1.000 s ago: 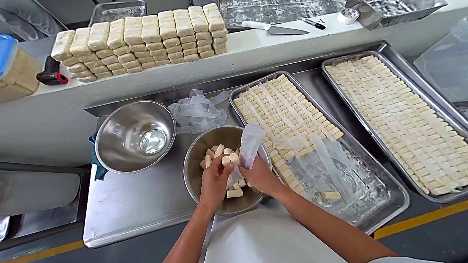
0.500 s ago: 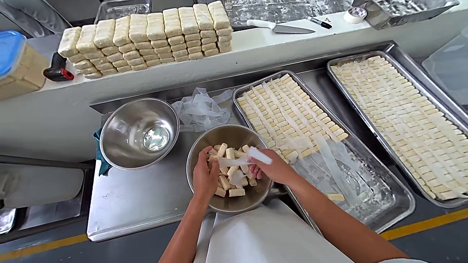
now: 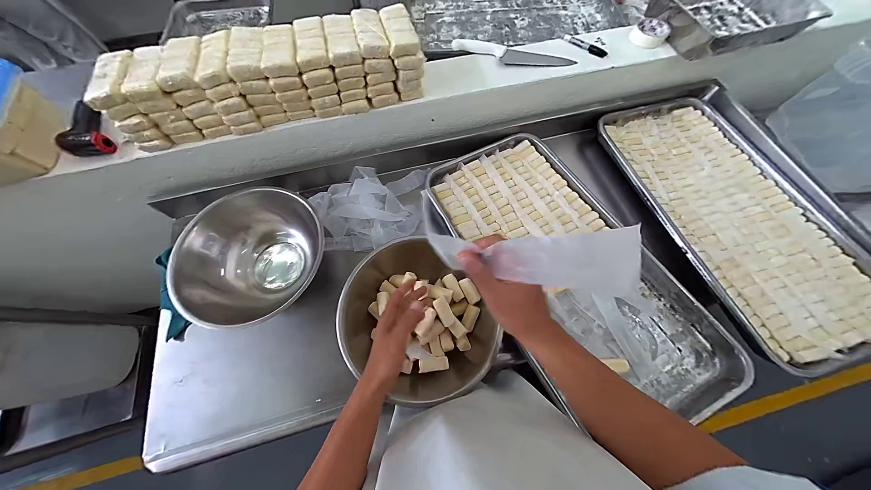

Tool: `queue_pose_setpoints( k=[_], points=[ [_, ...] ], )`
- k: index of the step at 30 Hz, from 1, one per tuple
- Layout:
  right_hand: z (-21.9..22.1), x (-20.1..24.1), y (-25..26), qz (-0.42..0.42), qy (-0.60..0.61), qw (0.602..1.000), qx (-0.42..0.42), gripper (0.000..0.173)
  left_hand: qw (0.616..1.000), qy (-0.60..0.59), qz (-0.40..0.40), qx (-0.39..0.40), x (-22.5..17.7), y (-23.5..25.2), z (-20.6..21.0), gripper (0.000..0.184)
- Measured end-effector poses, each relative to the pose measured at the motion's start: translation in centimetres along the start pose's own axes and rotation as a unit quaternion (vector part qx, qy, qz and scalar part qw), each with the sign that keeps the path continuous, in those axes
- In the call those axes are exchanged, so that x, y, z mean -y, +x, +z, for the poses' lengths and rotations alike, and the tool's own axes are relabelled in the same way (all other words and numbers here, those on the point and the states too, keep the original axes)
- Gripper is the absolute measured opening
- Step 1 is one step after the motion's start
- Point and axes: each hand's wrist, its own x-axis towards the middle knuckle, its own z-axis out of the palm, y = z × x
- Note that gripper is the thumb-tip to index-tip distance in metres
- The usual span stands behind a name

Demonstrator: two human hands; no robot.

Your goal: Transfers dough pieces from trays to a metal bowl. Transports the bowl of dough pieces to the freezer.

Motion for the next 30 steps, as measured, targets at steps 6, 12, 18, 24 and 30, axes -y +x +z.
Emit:
queue_pose_setpoints(
  k=[6,12,18,24,30],
  points=[
    [2.9,-0.5,-4.1,0.035,-0.129,0.941,0.311,0.06,0.991,-0.069,-0.03,-0.109,-3.2,0.4,1.4,0.031],
    [-8.2,-7.6,-9.6,0.218,-0.214,0.931,0.201,0.035,0.974,0.027,0.074,-0.211,-5.2,9.2,-5.5,0.021],
    [-19.1,-15.4,-17.9,0.411,-0.397,0.783,0.246,0.051,0.959,0.204,-0.067,-0.187,-8.2,16.0,-9.2,0.072],
    [-18.9,-15.7,-18.9,0.435,-0.23,0.869,0.054,0.034,0.974,0.175,0.087,-0.119,-7.6,10.2,-4.7,0.059],
    [-8.5,-6.3,-10.7,0.306,0.079,0.943,0.104,0.042,0.985,-0.007,-0.133,0.106,-1.7,2.7,3.6,0.057]
  ],
)
